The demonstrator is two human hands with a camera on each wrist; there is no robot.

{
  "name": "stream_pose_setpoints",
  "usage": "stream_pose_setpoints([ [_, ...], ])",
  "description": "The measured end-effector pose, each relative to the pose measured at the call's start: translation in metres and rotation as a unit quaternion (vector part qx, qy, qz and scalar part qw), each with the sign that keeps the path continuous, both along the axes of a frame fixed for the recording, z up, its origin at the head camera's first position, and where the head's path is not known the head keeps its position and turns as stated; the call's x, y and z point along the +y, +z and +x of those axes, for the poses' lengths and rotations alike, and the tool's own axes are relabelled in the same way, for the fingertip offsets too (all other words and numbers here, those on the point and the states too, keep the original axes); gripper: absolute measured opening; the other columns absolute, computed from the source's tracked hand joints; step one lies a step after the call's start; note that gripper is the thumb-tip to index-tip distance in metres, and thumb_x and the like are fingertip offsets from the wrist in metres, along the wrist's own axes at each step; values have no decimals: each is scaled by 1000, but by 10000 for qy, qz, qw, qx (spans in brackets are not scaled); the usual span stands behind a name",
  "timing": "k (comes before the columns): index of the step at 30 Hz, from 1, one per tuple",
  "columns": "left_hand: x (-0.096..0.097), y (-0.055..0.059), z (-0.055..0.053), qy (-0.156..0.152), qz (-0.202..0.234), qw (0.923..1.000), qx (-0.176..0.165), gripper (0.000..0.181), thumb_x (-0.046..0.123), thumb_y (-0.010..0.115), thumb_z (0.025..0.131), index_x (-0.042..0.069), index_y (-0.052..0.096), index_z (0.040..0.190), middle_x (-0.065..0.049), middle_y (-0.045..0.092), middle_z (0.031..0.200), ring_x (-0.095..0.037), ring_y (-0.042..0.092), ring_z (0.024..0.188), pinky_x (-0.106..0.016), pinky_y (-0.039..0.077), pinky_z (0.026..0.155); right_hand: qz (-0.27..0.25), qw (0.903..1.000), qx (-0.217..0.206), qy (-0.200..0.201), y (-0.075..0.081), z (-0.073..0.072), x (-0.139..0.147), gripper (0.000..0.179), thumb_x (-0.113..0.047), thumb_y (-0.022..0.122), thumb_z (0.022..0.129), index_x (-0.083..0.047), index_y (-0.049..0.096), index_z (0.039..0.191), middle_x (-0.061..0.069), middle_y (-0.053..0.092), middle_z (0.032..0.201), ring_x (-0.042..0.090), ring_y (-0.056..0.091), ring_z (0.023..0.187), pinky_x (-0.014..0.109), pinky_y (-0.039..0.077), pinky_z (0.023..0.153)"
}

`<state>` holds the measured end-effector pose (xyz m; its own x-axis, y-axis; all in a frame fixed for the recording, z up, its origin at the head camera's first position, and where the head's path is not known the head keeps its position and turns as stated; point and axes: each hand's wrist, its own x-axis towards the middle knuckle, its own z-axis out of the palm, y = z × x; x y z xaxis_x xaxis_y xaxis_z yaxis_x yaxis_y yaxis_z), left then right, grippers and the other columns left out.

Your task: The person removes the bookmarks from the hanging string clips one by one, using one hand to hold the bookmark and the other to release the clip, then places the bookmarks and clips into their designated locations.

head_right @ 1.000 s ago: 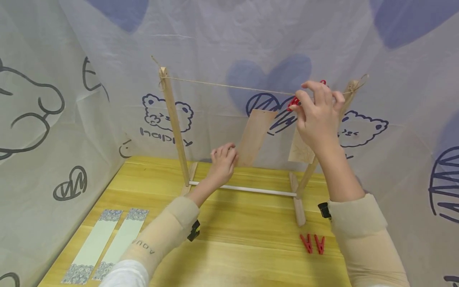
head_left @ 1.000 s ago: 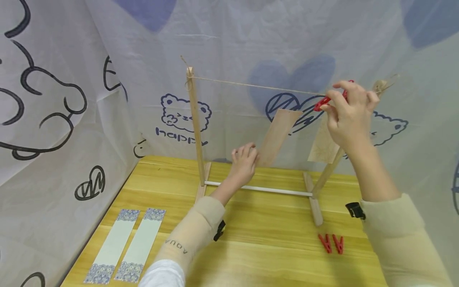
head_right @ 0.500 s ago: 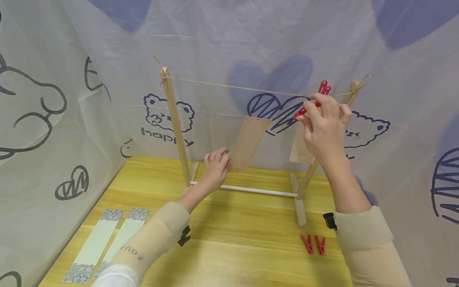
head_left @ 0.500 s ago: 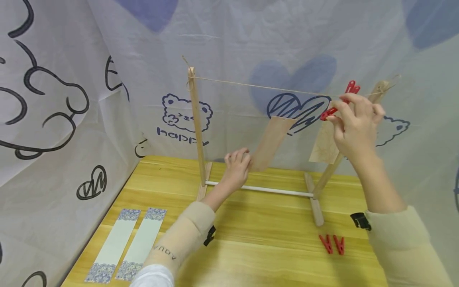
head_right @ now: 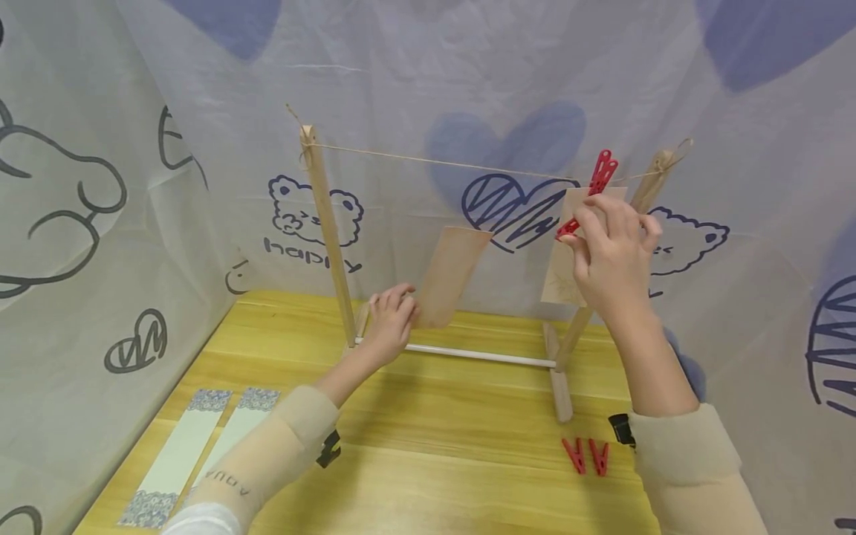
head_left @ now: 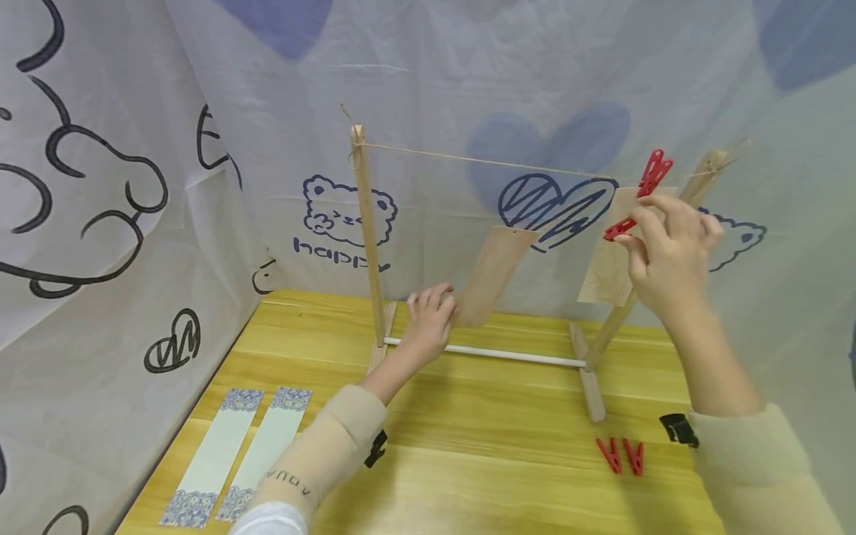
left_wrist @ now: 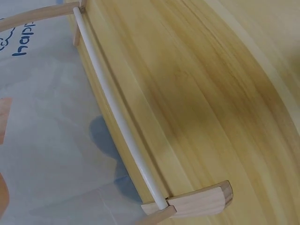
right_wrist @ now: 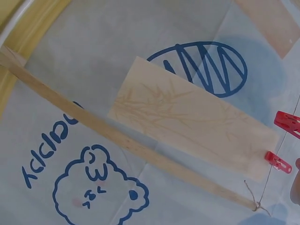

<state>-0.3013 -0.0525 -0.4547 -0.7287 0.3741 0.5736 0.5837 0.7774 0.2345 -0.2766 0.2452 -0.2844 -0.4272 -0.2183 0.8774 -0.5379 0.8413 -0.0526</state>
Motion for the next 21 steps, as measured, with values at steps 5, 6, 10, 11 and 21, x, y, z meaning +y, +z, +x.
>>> stream_pose_setpoints([
  [5,-5,-1,5,41,-3,9998,-220,13,18,40,97,8,48,98,-11,38,129,-29,34,118,-51,22,95,-46,9999,99,2,-5,2,4,42,-40,48,91,0,57,101,17,50,117,37,40,111,55,13,89],
  [6,-6,-1,6,52,-3,9997,-239,14,19,40,97,8,49,99,-12,38,130,-29,34,118,-51,22,95,-63,9999,121,-5,-6,3,5,44,-41,47,91,0,57,101,17,50,116,37,41,110,55,13,89],
  [10,-10,-4,8,79,-5,9997,-234,15,19,40,97,8,49,99,-12,39,130,-29,34,118,-51,23,95,-156,9998,136,-35,-10,5,7,48,-45,46,90,0,57,100,18,51,115,37,41,110,53,13,91],
  [11,-11,-5,9,70,17,9998,-208,14,19,40,97,8,49,98,-12,39,129,-30,35,118,-51,23,95,-169,9998,123,-41,-12,5,8,48,-45,46,90,1,56,100,18,51,115,38,41,111,53,13,91],
  [21,-21,-15,17,41,165,9998,-105,10,17,43,96,8,49,94,-14,42,126,-31,37,116,-54,25,94,-225,9995,-172,-114,-21,14,15,48,-42,46,92,3,57,102,20,49,117,37,39,114,53,10,93],
])
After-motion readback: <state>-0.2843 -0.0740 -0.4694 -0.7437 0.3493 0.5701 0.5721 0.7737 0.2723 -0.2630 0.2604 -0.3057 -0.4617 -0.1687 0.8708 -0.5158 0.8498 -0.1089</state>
